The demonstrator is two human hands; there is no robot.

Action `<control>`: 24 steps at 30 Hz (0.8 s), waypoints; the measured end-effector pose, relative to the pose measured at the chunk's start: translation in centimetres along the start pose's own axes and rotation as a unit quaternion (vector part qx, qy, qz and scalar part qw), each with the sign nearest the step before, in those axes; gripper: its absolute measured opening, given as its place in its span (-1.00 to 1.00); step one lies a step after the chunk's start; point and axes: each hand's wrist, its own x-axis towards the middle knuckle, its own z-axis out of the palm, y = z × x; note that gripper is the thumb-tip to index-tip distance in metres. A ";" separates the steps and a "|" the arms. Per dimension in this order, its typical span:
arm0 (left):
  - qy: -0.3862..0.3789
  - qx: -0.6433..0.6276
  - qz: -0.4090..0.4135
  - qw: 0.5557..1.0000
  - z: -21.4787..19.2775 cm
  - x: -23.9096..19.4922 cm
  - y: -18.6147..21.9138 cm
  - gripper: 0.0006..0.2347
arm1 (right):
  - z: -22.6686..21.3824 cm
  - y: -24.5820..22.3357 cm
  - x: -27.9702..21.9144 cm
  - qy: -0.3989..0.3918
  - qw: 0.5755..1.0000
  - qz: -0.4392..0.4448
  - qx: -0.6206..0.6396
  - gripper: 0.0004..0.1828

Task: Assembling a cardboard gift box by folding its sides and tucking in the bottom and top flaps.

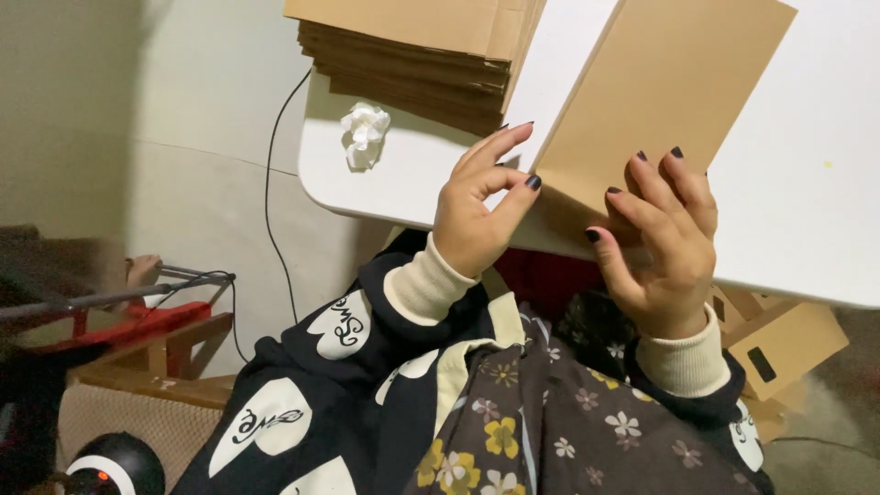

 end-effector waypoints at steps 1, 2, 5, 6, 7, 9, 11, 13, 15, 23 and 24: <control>0.005 0.000 -0.001 1.000 0.0 0.2 -0.1 -0.87 | 0.3 0.1 0.0 -0.003 1.000 -0.004 0.002 -0.69; 0.005 -0.001 -0.006 1.000 0.1 0.2 -0.3 -0.87 | 0.6 0.1 -0.1 0.012 1.000 -0.005 0.005 -0.71; 0.005 -0.007 -0.022 1.000 0.0 0.3 -0.1 -0.86 | 1.4 0.4 -0.3 0.035 0.999 -0.016 0.010 -0.72; -0.002 -0.015 -0.030 0.999 0.1 0.3 0.1 -0.85 | 1.5 0.5 -0.4 0.048 0.999 -0.022 0.007 -0.72; -0.003 -0.016 -0.030 0.999 0.1 0.4 0.1 -0.85 | 1.5 0.5 -0.4 0.048 0.999 -0.021 0.005 -0.72; -0.006 -0.010 -0.032 0.999 0.0 0.4 0.1 -0.85 | 1.5 0.5 -0.5 0.048 0.999 -0.015 0.005 -0.73; -0.007 -0.007 -0.041 0.999 0.0 0.5 0.0 -0.85 | 1.5 0.6 -0.5 0.049 0.999 -0.019 0.005 -0.73; -0.009 -0.004 -0.053 0.999 0.0 0.4 0.0 -0.85 | 1.5 0.6 -0.5 0.049 0.999 -0.020 0.006 -0.72; -0.017 -0.021 -0.066 0.997 0.0 0.5 -0.1 -0.85 | 1.5 0.7 -0.6 0.052 0.998 -0.020 0.007 -0.73; 0.016 0.030 -0.005 0.999 0.7 0.1 -0.6 -0.84 | 1.4 0.8 -0.6 0.052 0.998 -0.026 0.012 -0.72; 0.028 0.037 0.015 0.999 0.9 0.1 -0.7 -0.83 | 1.4 0.9 -0.6 0.052 0.998 -0.029 0.014 -0.72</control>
